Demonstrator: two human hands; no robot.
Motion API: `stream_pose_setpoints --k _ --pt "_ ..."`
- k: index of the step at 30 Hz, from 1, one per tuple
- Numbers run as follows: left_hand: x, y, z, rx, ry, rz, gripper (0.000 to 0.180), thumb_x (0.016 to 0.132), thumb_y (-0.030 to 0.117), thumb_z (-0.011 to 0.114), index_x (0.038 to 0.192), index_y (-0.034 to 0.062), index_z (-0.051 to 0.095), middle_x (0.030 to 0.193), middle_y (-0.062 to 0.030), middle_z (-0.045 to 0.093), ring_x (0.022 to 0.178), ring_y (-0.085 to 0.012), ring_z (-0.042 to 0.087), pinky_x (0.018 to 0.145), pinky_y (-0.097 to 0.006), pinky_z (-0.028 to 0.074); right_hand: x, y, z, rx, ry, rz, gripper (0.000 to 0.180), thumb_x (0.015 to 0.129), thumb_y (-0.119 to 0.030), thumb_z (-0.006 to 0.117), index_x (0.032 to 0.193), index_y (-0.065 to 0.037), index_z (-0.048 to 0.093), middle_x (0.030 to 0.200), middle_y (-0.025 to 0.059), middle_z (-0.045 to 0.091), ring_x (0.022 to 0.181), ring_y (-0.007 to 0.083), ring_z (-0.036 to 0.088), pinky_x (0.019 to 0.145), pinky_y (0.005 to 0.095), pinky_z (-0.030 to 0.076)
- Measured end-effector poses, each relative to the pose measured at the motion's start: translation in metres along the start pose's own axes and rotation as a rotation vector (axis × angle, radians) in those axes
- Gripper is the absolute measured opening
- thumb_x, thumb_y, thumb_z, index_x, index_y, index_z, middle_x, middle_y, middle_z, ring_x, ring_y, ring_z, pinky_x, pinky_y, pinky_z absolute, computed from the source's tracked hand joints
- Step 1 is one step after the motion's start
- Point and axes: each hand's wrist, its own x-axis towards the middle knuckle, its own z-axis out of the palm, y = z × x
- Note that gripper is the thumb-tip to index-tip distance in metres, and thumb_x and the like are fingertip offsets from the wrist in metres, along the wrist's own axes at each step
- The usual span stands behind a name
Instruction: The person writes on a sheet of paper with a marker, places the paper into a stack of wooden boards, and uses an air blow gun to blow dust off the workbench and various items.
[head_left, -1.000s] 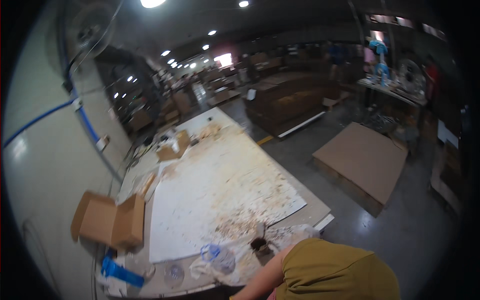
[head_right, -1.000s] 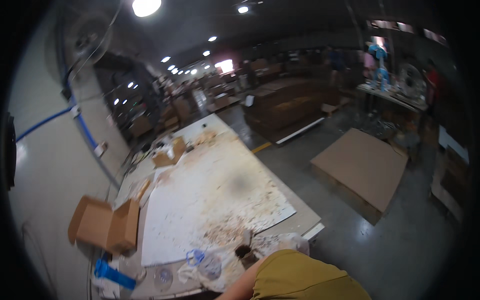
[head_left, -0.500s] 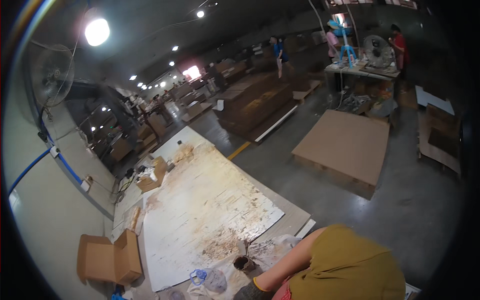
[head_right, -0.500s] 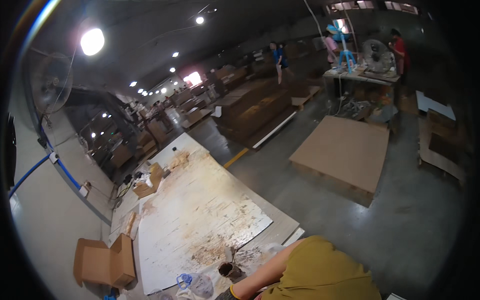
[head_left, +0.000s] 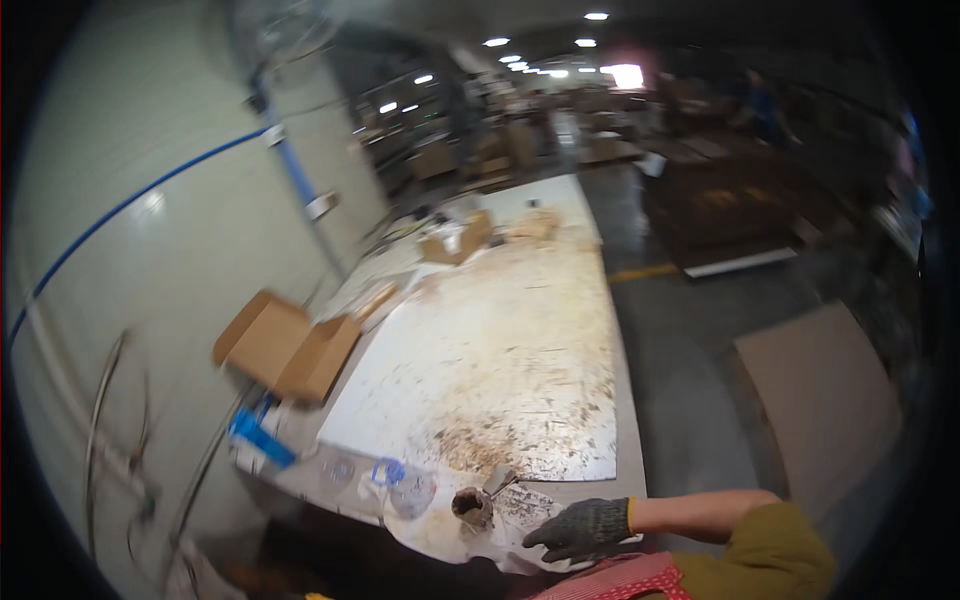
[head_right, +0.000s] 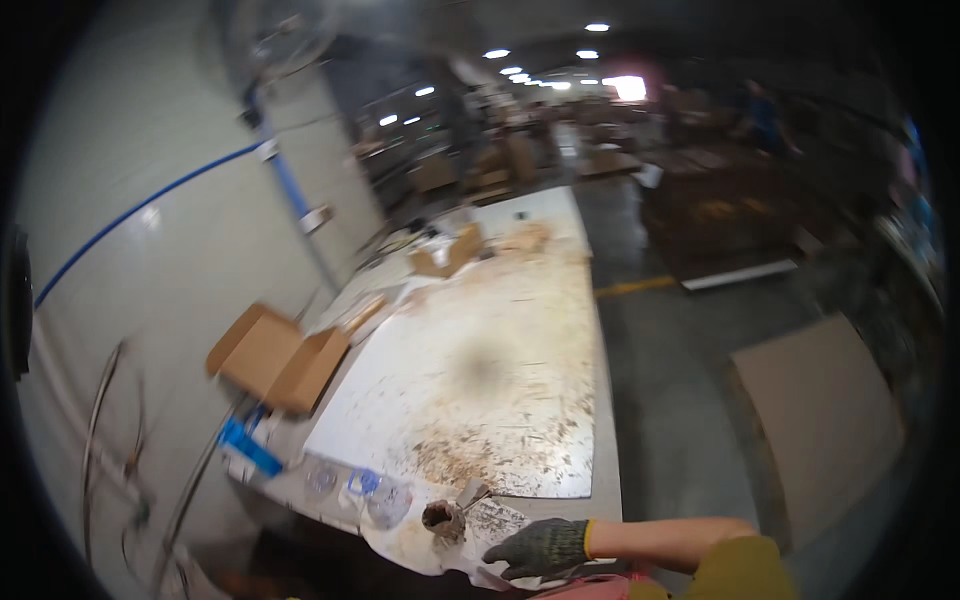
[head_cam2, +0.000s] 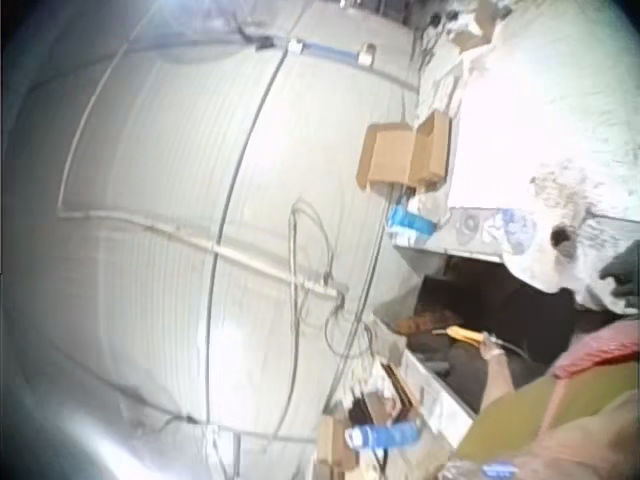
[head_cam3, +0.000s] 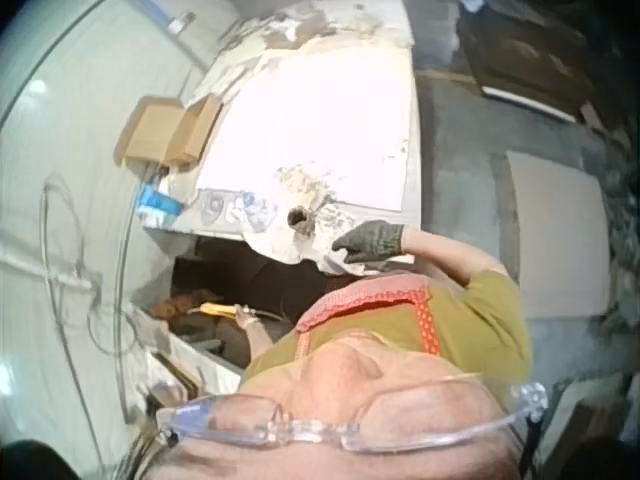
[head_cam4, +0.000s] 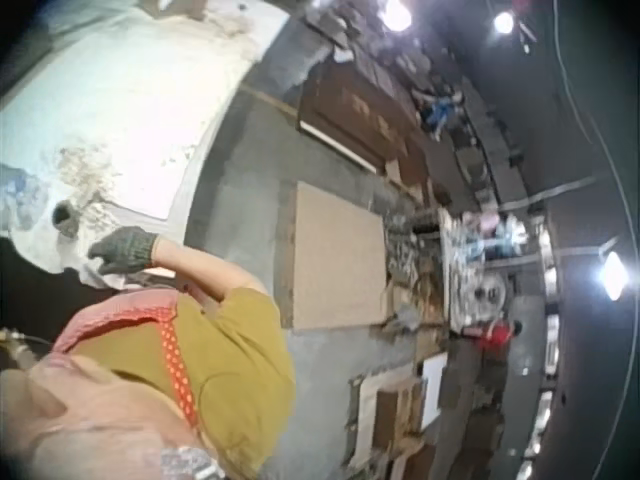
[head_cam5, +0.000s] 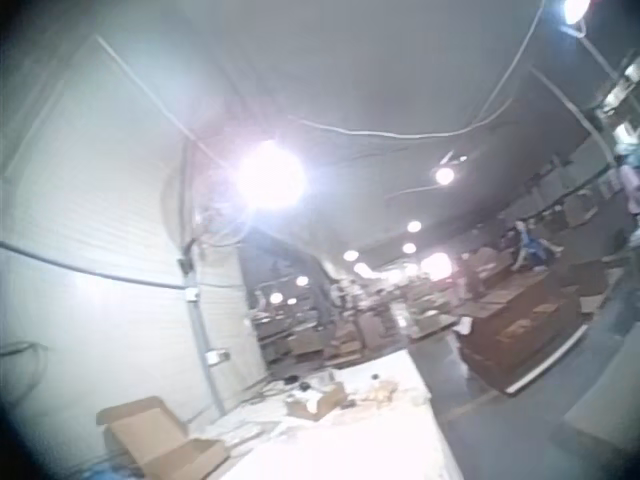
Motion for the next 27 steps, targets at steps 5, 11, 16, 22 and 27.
stream_pose_setpoints --k 5,11,16,22,27 --pt "-0.145 -0.004 -0.039 -0.140 0.169 0.226 0.016 0.085 0.012 0.058 0.095 0.0000 0.055 0.074 -0.0075 0.061 0.059 -0.0158 0.060 0.045 -0.027 0.048 -0.014 0.005 -0.021 -0.031 -0.420 -0.039 0.049 0.086 -0.041 0.049 0.128 -0.015 0.044 0.111 0.0141 0.059 0.096 0.0340 0.058 0.083 0.0401 0.045" --pt "-0.258 0.035 -0.047 -0.102 0.496 0.490 0.016 0.082 0.013 0.065 0.093 0.0054 0.057 0.076 0.0022 0.054 0.064 -0.0061 0.050 0.057 -0.021 0.045 -0.003 -0.028 -0.006 -0.131 -0.419 -0.288 0.046 0.083 -0.042 0.054 0.119 -0.012 0.053 0.097 0.0134 0.063 0.085 0.0324 0.061 0.075 0.0408 0.048" --pt "-0.323 -0.002 -0.095 -0.166 0.687 0.482 0.013 0.083 0.011 0.062 0.093 0.0044 0.057 0.073 0.0017 0.052 0.060 -0.0066 0.046 0.054 -0.021 0.039 0.002 -0.057 0.040 -0.132 -0.677 -0.398 0.044 0.083 -0.038 0.056 0.116 -0.009 0.055 0.098 0.0150 0.063 0.088 0.0322 0.061 0.076 0.0399 0.049" --pt "-0.376 -0.077 -0.109 -0.077 0.923 0.447 0.020 0.084 0.014 0.063 0.098 0.0020 0.056 0.079 -0.0054 0.060 0.074 -0.0154 0.057 0.071 -0.030 0.045 0.001 -0.078 0.085 -0.117 -0.898 -0.521 0.044 0.080 -0.033 0.062 0.115 -0.006 0.056 0.105 0.0169 0.061 0.096 0.0317 0.059 0.084 0.0382 0.047" --pt "-0.381 -0.127 -0.132 -0.130 1.139 0.378 0.027 0.084 0.020 0.064 0.103 0.0030 0.057 0.082 -0.0107 0.063 0.074 -0.0202 0.059 0.071 -0.032 0.046 0.000 -0.102 0.109 -0.055 -1.030 -0.700 0.043 0.081 -0.030 0.062 0.115 -0.005 0.056 0.109 0.0167 0.060 0.102 0.0292 0.058 0.088 0.0349 0.045"
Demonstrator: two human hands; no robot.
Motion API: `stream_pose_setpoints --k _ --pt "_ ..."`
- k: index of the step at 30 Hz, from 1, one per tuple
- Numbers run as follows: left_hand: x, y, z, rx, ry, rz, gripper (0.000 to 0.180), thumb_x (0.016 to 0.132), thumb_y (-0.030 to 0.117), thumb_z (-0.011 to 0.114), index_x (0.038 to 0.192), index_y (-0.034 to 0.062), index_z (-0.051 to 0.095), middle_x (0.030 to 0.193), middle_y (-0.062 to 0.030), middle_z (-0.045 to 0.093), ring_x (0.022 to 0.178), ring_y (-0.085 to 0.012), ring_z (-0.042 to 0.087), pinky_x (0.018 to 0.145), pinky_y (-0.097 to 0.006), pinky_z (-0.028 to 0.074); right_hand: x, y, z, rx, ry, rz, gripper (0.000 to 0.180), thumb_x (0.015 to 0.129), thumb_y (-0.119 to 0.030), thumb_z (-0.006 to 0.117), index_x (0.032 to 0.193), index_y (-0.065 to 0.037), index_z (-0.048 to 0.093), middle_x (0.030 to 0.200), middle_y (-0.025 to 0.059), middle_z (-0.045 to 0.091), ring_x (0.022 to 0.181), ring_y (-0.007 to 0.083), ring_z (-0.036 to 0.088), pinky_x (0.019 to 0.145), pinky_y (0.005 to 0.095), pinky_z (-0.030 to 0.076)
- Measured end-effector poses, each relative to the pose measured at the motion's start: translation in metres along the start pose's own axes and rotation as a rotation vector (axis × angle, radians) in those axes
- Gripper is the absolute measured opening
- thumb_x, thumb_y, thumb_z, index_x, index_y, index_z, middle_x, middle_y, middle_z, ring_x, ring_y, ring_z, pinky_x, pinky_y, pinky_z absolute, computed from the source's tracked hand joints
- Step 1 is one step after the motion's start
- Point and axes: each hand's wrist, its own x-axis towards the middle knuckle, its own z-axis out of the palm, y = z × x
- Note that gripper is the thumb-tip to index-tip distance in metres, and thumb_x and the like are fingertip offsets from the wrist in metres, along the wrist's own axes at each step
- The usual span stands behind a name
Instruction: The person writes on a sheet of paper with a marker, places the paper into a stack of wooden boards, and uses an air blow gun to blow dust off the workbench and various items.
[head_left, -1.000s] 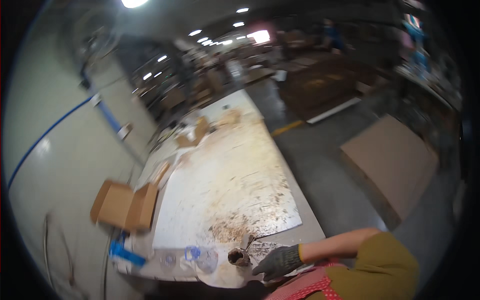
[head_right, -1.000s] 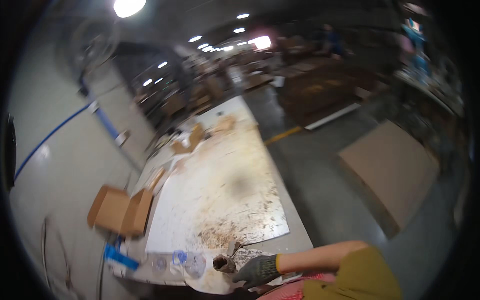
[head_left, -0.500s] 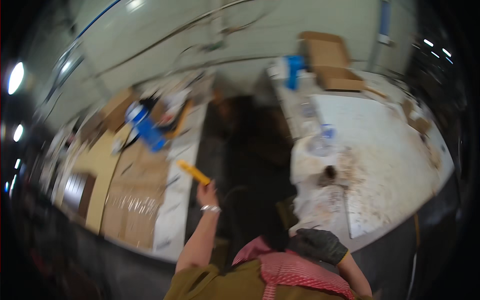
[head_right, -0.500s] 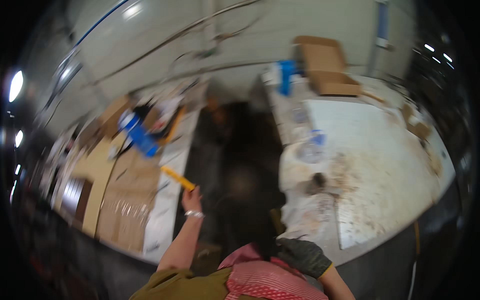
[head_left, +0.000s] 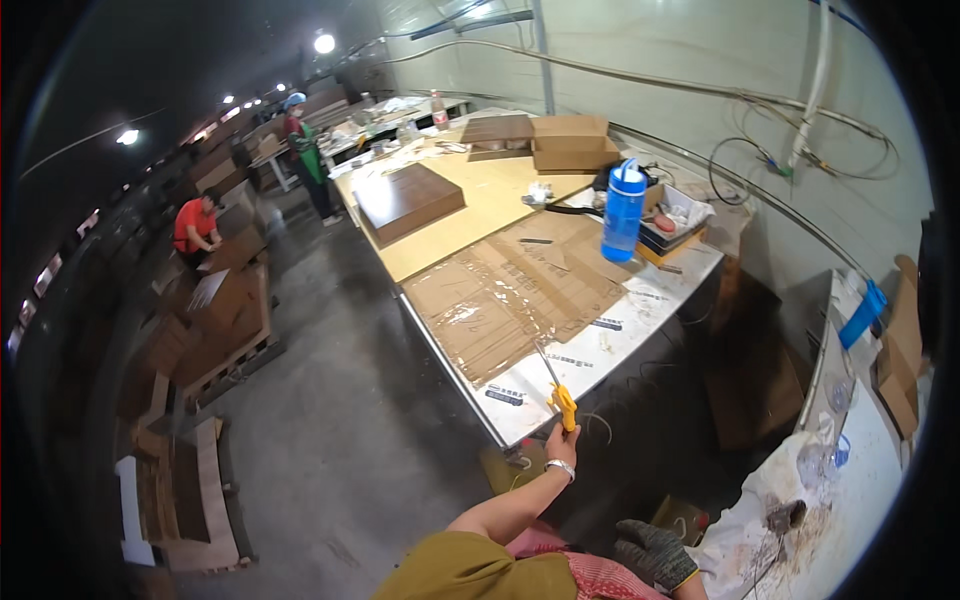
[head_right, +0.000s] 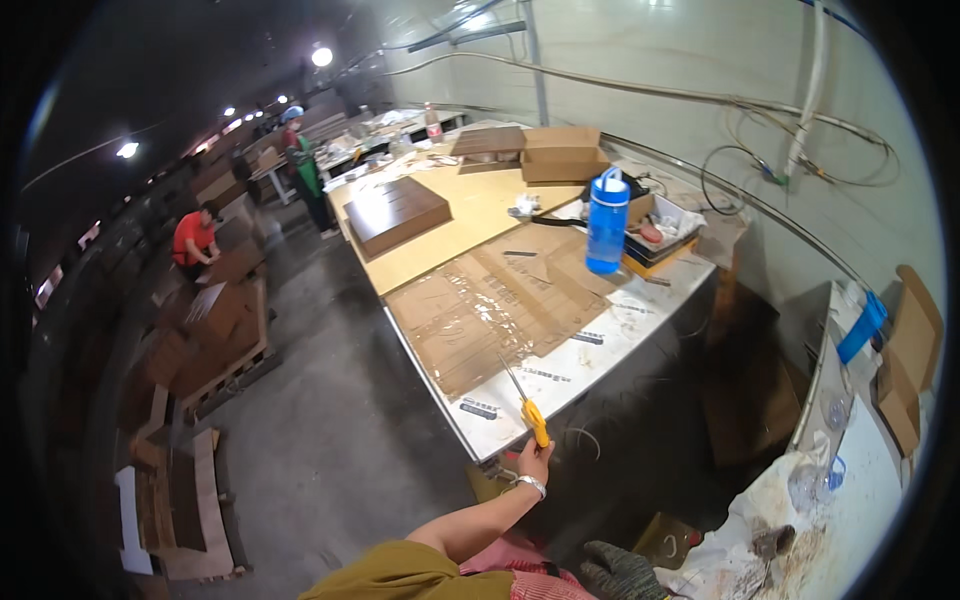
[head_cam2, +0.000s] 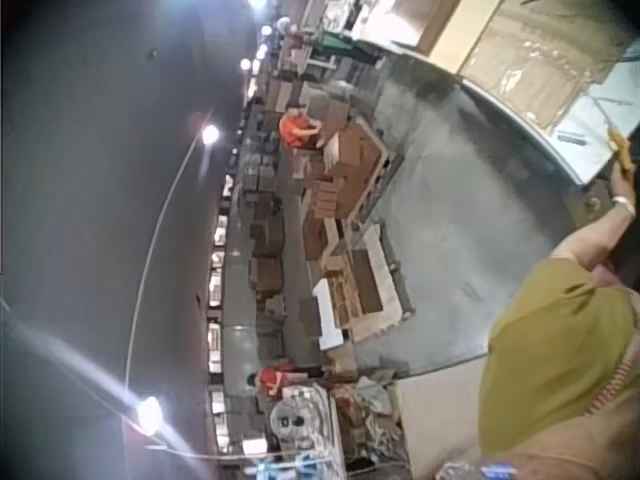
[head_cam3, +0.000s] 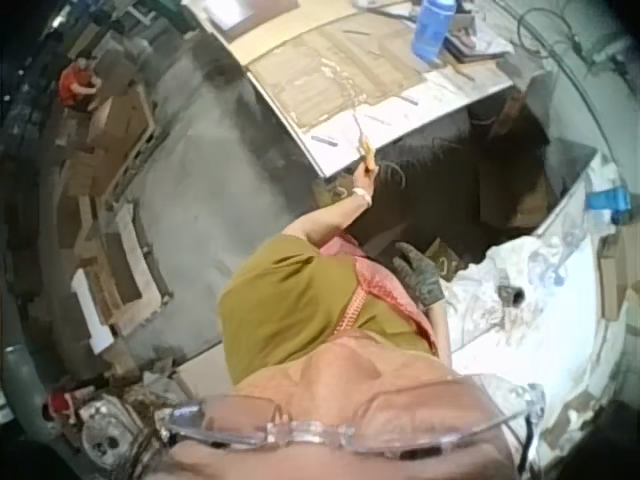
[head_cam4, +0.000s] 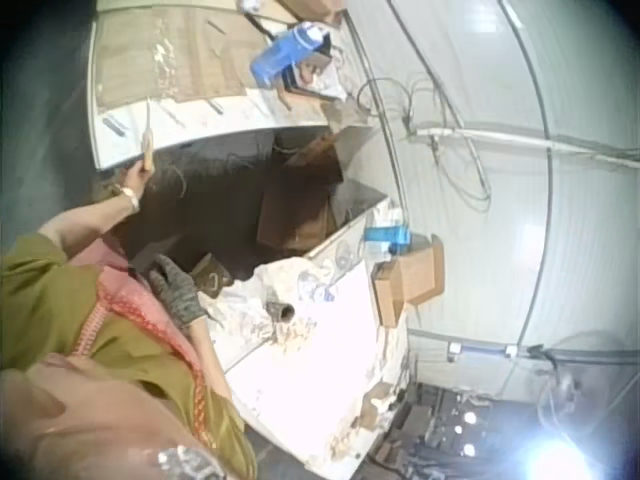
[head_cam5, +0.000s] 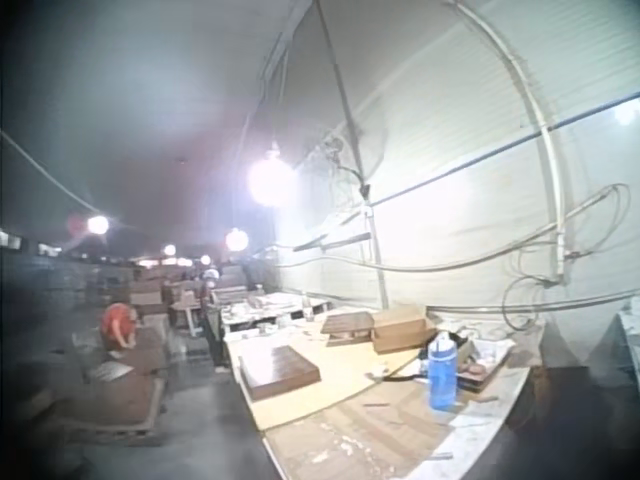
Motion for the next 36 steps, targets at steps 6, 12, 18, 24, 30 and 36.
stream_pose_setpoints --k 6,12,18,24,30,36 --pt "0.009 0.002 -0.008 0.323 0.073 0.092 0.040 0.084 0.027 0.062 0.118 0.0085 0.054 0.099 -0.0170 0.063 0.091 -0.0325 0.061 0.077 -0.038 0.047 0.053 0.026 0.013 0.026 -0.132 -0.134 0.057 0.080 -0.034 0.064 0.125 -0.005 0.046 0.101 0.0137 0.063 0.094 0.0310 0.061 0.084 0.0376 0.047" --pt "0.026 -0.026 0.008 0.401 0.003 -0.067 0.038 0.086 0.027 0.058 0.117 0.0063 0.050 0.110 -0.0199 0.059 0.100 -0.0360 0.056 0.081 -0.042 0.045 0.170 -0.009 0.004 -0.112 0.054 0.103 0.071 0.078 -0.040 0.065 0.132 -0.004 0.036 0.099 0.0140 0.064 0.092 0.0314 0.061 0.079 0.0387 0.048" --pt "0.044 -0.070 0.013 0.486 -0.156 -0.150 0.036 0.087 0.028 0.053 0.116 0.0059 0.051 0.109 -0.0186 0.059 0.103 -0.0310 0.056 0.086 -0.038 0.043 0.225 -0.021 0.024 -0.320 0.037 0.024 0.051 0.082 -0.046 0.054 0.121 -0.012 0.049 0.097 0.0191 0.062 0.088 0.0364 0.060 0.075 0.0441 0.047" --pt "0.039 -0.076 -0.009 0.411 -0.390 -0.198 0.039 0.087 0.032 0.053 0.115 0.0056 0.055 0.106 -0.0191 0.061 0.104 -0.0292 0.056 0.090 -0.037 0.042 0.233 0.027 0.043 -0.228 0.134 -0.057 0.038 0.083 -0.038 0.055 0.112 -0.014 0.056 0.094 0.0157 0.064 0.087 0.0350 0.060 0.075 0.0428 0.048" --pt "-0.013 -0.049 -0.108 0.618 -0.774 -0.123 0.033 0.086 0.033 0.053 0.103 0.0063 0.063 0.104 -0.0165 0.062 0.101 -0.0287 0.058 0.088 -0.037 0.044 0.240 0.039 0.059 -0.071 0.180 -0.028 0.036 0.080 -0.036 0.060 0.106 -0.012 0.059 0.093 0.0147 0.064 0.088 0.0327 0.061 0.073 0.0387 0.048" --pt "-0.020 0.012 -0.243 1.309 -1.302 0.138 0.025 0.079 0.033 0.057 0.089 0.0108 0.066 0.085 -0.0157 0.063 0.081 -0.0330 0.060 0.075 -0.041 0.048 0.234 0.026 0.071 -0.025 0.115 0.001 0.039 0.080 -0.032 0.063 0.112 -0.012 0.056 0.103 0.0147 0.062 0.093 0.0319 0.060 0.074 0.0364 0.048"
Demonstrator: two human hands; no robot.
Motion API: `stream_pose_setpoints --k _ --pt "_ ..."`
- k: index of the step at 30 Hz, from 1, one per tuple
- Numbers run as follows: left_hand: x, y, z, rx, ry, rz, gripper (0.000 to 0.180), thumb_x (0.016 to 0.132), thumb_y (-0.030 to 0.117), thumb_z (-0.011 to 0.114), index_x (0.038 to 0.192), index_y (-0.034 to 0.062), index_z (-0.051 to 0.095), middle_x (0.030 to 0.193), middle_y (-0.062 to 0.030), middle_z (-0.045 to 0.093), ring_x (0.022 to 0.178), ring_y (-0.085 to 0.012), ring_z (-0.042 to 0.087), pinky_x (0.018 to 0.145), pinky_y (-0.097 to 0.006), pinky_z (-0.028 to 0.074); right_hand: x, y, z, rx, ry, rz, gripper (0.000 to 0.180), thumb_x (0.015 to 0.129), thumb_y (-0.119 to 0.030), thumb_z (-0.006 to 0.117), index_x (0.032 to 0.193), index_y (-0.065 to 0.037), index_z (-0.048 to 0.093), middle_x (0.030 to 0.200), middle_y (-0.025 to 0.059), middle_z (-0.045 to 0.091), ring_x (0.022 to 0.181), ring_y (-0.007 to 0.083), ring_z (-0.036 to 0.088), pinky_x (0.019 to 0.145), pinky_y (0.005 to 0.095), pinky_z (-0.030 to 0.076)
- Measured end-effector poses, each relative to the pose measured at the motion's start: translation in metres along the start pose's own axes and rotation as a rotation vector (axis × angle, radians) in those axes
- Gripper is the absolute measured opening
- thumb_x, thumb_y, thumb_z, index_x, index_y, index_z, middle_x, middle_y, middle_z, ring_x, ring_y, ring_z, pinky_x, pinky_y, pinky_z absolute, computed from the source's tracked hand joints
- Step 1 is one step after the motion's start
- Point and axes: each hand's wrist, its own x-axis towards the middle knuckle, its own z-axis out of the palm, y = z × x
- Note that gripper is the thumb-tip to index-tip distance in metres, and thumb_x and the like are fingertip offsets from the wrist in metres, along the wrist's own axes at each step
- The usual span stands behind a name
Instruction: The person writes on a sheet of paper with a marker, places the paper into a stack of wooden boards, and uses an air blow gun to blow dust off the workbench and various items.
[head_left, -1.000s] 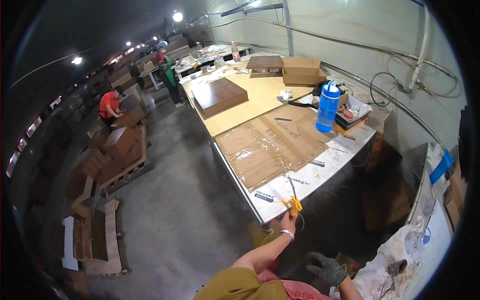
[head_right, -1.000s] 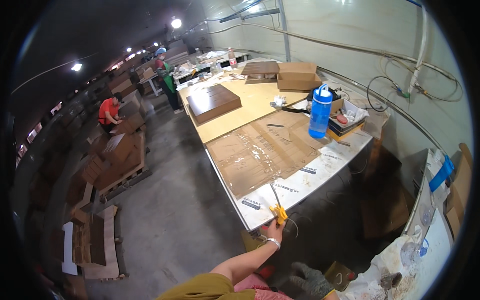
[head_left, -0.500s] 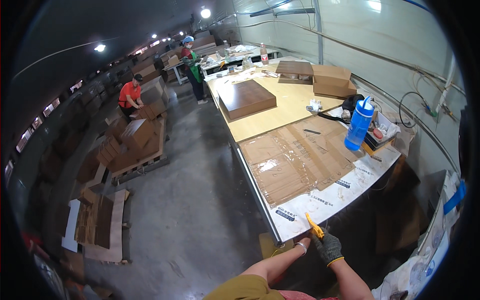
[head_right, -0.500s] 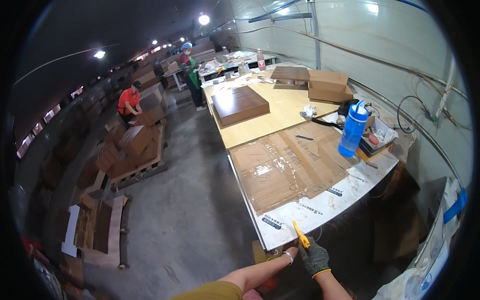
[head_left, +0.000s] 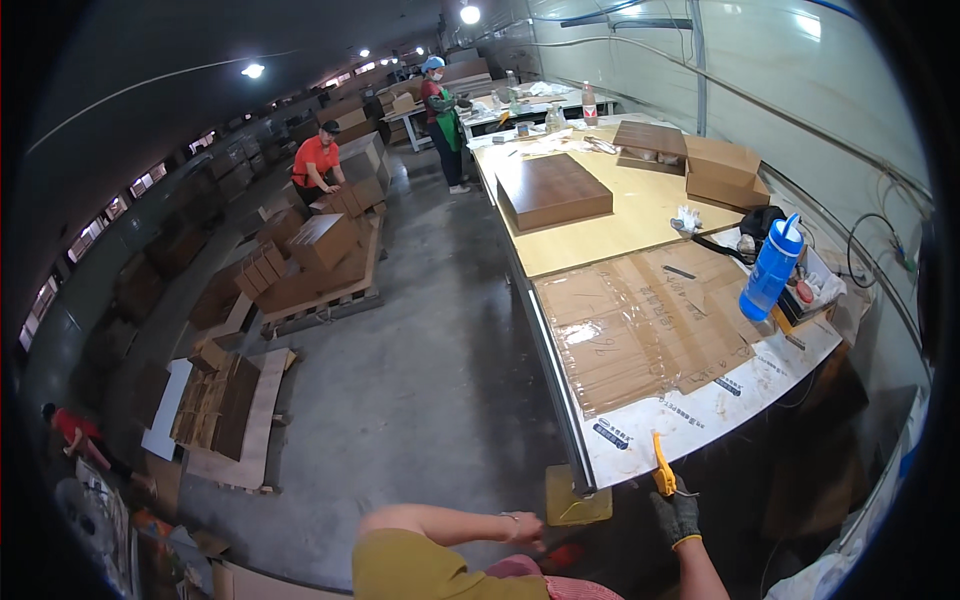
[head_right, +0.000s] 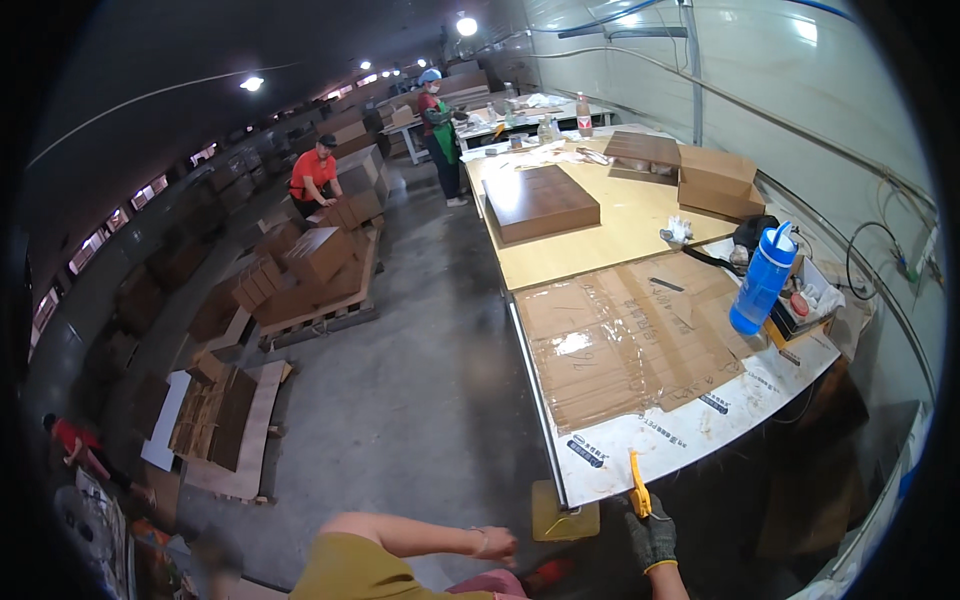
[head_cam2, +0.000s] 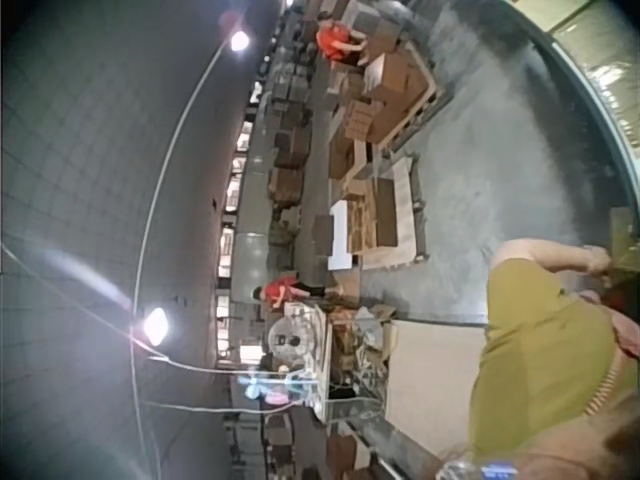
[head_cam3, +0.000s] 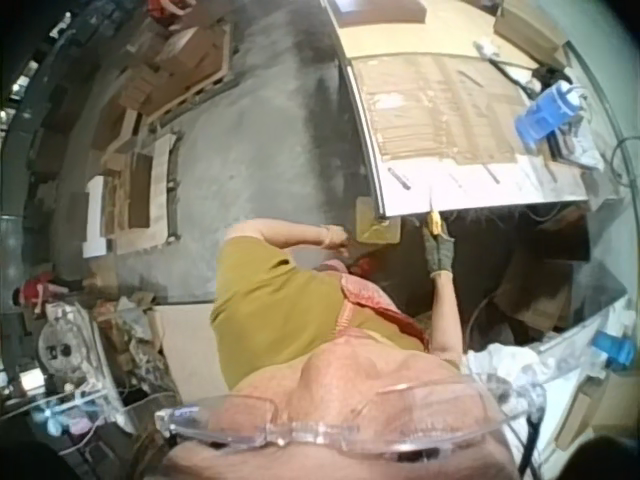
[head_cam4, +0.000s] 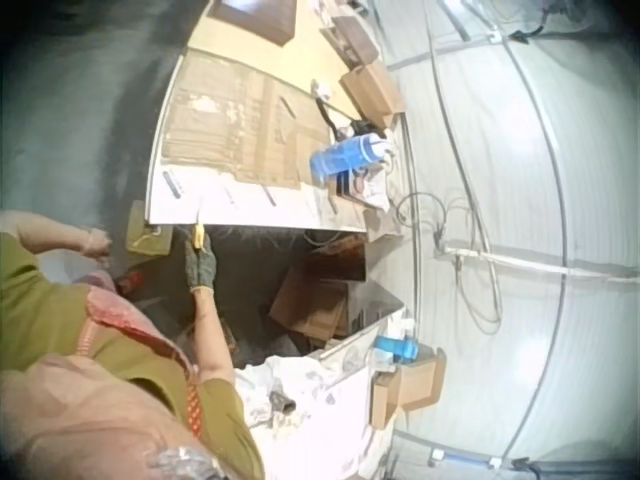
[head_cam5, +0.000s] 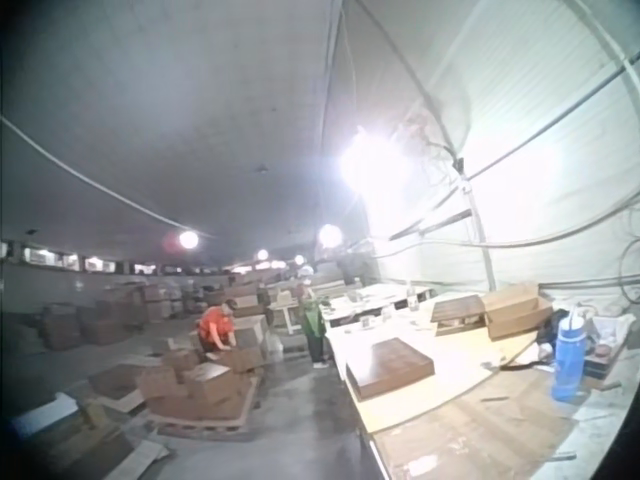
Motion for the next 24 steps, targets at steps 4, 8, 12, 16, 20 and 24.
stream_pose_setpoints --k 4,8,12,16,20,24 --pt "-0.012 -0.013 -0.049 0.075 -0.257 0.139 0.025 0.082 0.030 0.057 0.094 0.0084 0.062 0.085 -0.0129 0.062 0.078 -0.0280 0.059 0.071 -0.038 0.048 -0.044 0.019 -0.028 0.038 0.007 0.056 0.043 0.082 -0.036 0.058 0.118 -0.014 0.052 0.112 0.0148 0.058 0.103 0.0315 0.056 0.083 0.0374 0.047" --pt "0.008 0.020 -0.099 -0.042 -0.096 0.223 0.026 0.085 0.027 0.056 0.100 0.0059 0.059 0.084 -0.0102 0.061 0.075 -0.0230 0.057 0.067 -0.034 0.048 -0.105 0.016 -0.026 -0.167 -0.258 0.063 0.049 0.086 -0.044 0.048 0.123 -0.012 0.050 0.121 0.0153 0.053 0.112 0.0317 0.049 0.096 0.0389 0.039" --pt "0.052 0.098 -0.148 0.043 0.137 0.671 0.027 0.089 0.024 0.055 0.106 0.0034 0.055 0.084 -0.0074 0.060 0.072 -0.0179 0.056 0.063 -0.030 0.048 -0.172 0.010 -0.052 0.248 0.054 0.031 0.041 0.090 -0.031 0.048 0.122 -0.005 0.051 0.119 0.0164 0.054 0.112 0.0306 0.050 0.094 0.0377 0.041" --pt "0.086 0.243 -0.138 -1.001 -0.326 0.741 0.053 0.094 0.025 0.045 0.139 0.0121 0.022 0.130 -0.0099 0.041 0.109 -0.0229 0.049 0.089 -0.037 0.043 -0.234 -0.002 -0.077 1.717 0.717 -0.100 0.023 0.089 -0.021 0.056 0.105 -0.006 0.060 0.103 0.0022 0.063 0.090 0.0136 0.060 0.079 0.0286 0.049" --pt "0.047 0.384 -0.065 -1.460 -0.579 0.444 0.043 0.095 0.038 0.038 0.120 0.0043 0.048 0.113 -0.0090 0.056 0.099 -0.0216 0.055 0.094 -0.034 0.041 -0.286 -0.011 -0.059 2.066 1.242 -0.129 0.022 0.090 -0.018 0.053 0.107 -0.006 0.058 0.100 0.0041 0.063 0.092 0.0125 0.059 0.082 0.0251 0.048" --pt "0.000 0.448 0.004 -1.290 -0.398 0.691 0.037 0.095 0.032 0.037 0.116 0.0029 0.047 0.114 -0.0118 0.055 0.098 -0.0233 0.056 0.087 -0.036 0.046 -0.365 0.011 -0.010 2.081 1.409 -0.637 0.022 0.091 -0.019 0.050 0.106 -0.005 0.057 0.103 0.0066 0.060 0.097 0.0155 0.056 0.086 0.0306 0.045"
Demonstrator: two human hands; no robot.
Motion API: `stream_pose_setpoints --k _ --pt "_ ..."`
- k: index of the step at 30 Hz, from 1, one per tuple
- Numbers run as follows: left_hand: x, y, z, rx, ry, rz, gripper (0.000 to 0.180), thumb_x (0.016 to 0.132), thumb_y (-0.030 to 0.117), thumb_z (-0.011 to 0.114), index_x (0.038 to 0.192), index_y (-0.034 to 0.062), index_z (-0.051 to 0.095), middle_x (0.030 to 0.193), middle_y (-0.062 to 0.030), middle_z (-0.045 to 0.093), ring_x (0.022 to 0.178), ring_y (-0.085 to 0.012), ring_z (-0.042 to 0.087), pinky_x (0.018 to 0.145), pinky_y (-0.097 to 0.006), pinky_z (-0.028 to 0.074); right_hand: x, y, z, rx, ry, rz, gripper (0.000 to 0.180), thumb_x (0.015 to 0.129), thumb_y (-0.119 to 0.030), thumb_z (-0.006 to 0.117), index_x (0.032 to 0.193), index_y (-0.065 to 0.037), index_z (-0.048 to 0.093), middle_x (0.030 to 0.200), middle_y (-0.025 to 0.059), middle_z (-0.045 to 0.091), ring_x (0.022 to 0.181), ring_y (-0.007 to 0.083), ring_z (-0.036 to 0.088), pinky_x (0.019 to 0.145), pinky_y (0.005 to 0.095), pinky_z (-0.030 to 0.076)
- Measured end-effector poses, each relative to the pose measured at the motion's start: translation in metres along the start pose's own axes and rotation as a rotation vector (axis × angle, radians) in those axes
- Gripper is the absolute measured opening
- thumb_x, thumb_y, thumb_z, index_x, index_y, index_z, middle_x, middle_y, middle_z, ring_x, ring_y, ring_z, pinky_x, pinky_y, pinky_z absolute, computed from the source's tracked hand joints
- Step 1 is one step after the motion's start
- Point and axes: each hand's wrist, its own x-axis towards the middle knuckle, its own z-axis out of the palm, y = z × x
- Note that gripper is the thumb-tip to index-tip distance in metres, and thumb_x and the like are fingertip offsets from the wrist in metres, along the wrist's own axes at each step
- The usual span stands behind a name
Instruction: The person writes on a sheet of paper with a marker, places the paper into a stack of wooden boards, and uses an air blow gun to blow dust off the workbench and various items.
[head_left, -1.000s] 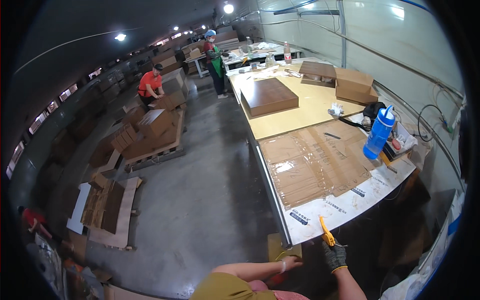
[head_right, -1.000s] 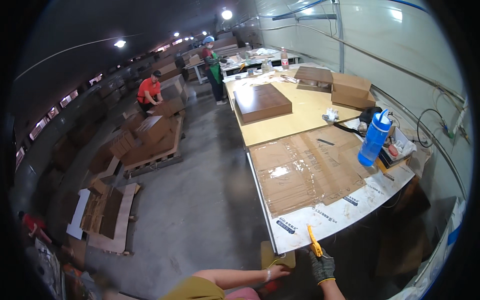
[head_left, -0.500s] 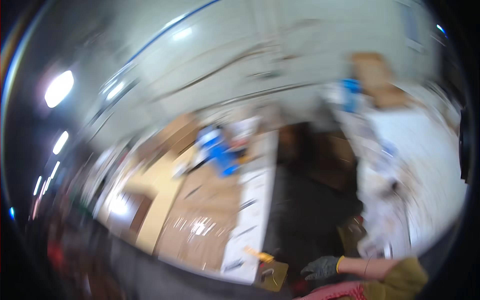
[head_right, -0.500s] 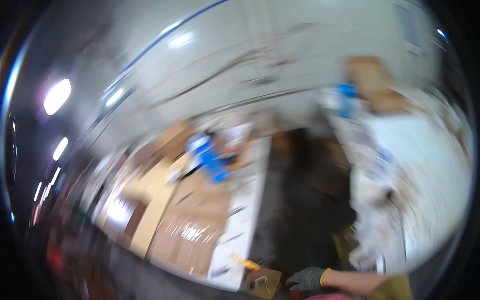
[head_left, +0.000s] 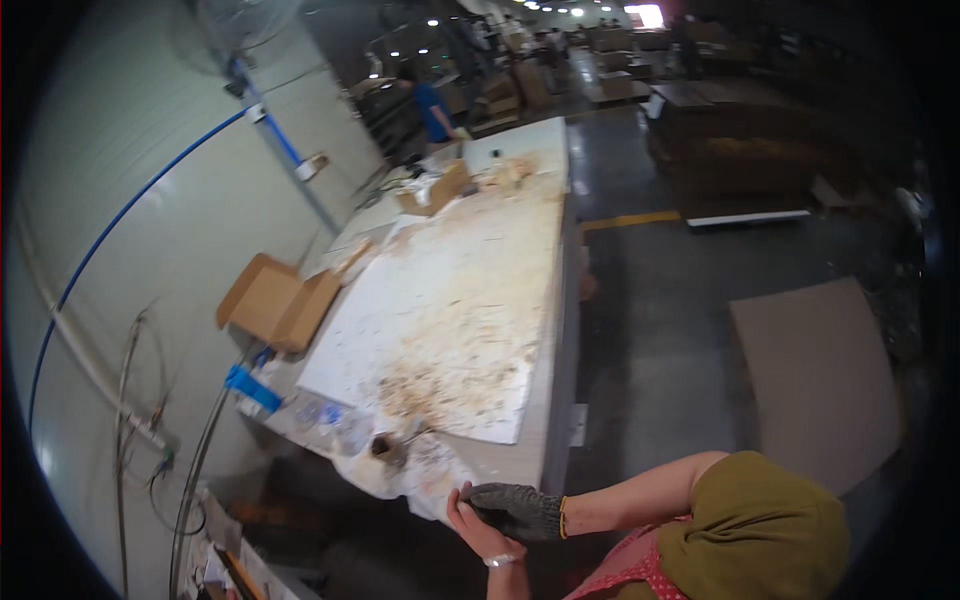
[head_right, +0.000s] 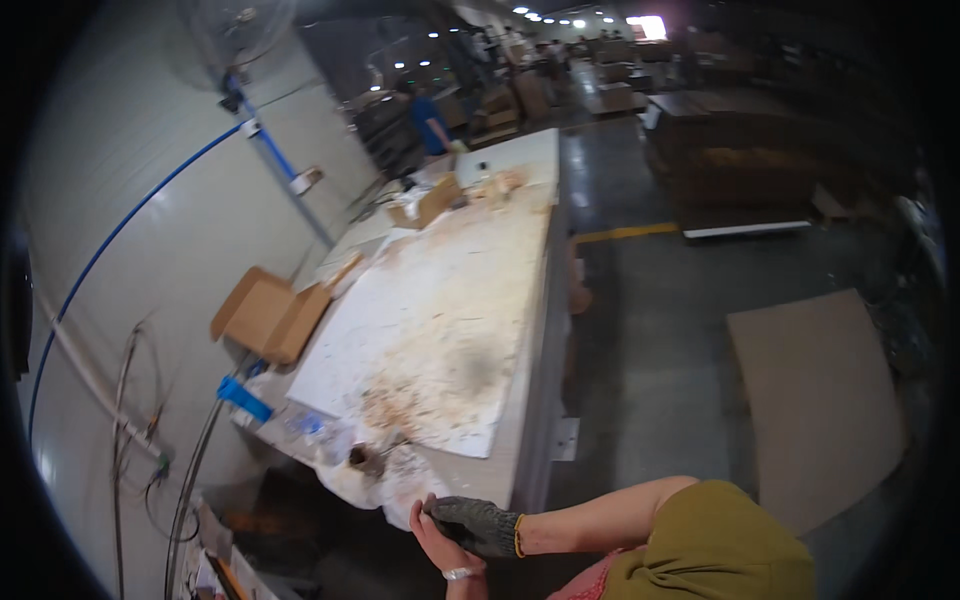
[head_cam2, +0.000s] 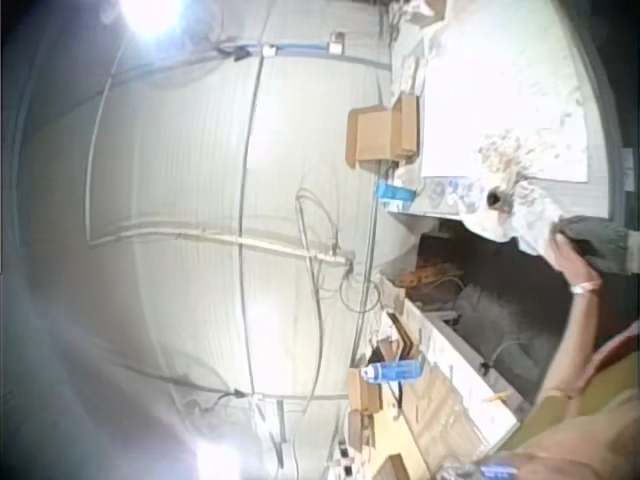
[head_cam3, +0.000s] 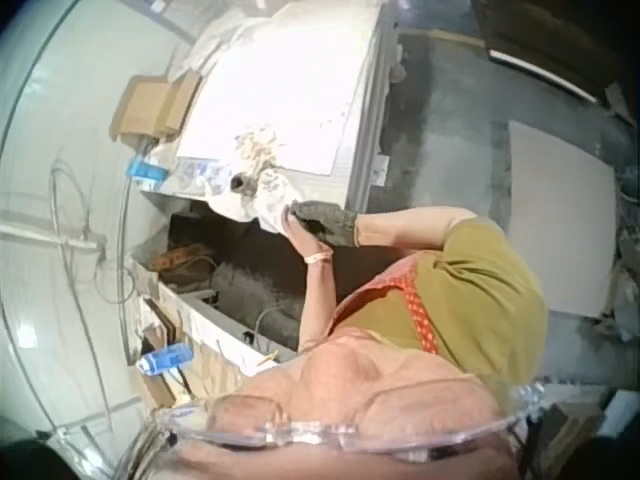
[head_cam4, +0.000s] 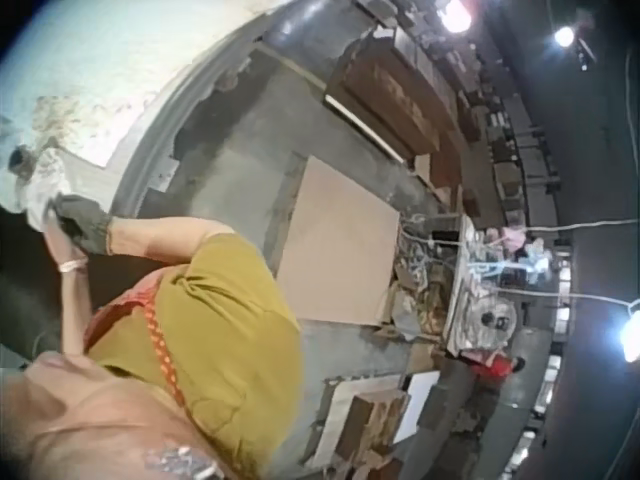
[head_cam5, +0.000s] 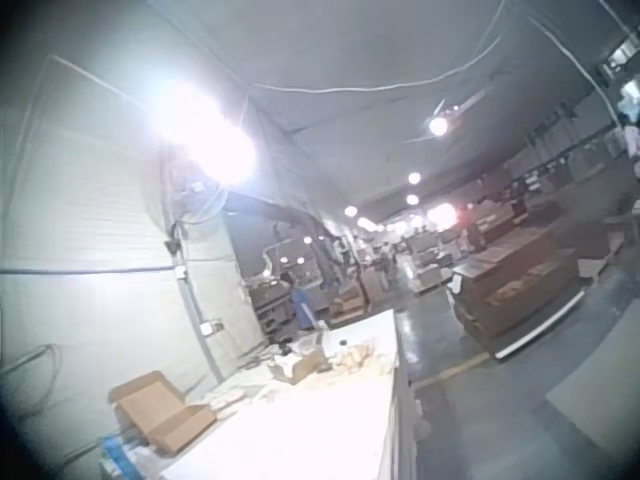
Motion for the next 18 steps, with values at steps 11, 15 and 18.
stream_pose_setpoints --k 11,15,18 --pt "0.013 -0.095 0.114 0.115 -0.235 -0.255 0.023 0.093 0.022 0.040 0.095 0.0016 0.050 0.085 -0.0149 0.060 0.075 -0.0234 0.059 0.069 -0.034 0.049 -0.095 -0.105 0.020 -1.011 0.297 -0.599 0.029 0.087 -0.016 0.054 0.115 -0.009 0.053 0.108 0.0072 0.051 0.098 0.0161 0.049 0.086 0.0310 0.041" --pt "0.024 -0.084 0.086 0.528 -0.326 0.266 0.016 0.086 0.021 0.049 0.083 0.0059 0.051 0.077 -0.0073 0.060 0.070 -0.0202 0.058 0.061 -0.033 0.046 -0.116 -0.106 0.072 -1.191 0.246 -0.339 0.038 0.089 -0.021 0.052 0.125 -0.008 0.047 0.116 0.0085 0.050 0.104 0.0169 0.047 0.091 0.0305 0.039" --pt "0.009 -0.073 0.056 0.856 -0.286 0.479 0.018 0.084 0.020 0.043 0.086 0.0061 0.055 0.076 -0.0093 0.056 0.072 -0.0261 0.056 0.067 -0.034 0.045 -0.116 -0.100 0.027 -1.409 -0.041 -0.318 0.047 0.087 -0.017 0.052 0.130 -0.001 0.041 0.125 0.0092 0.047 0.111 0.0177 0.046 0.093 0.0297 0.039"
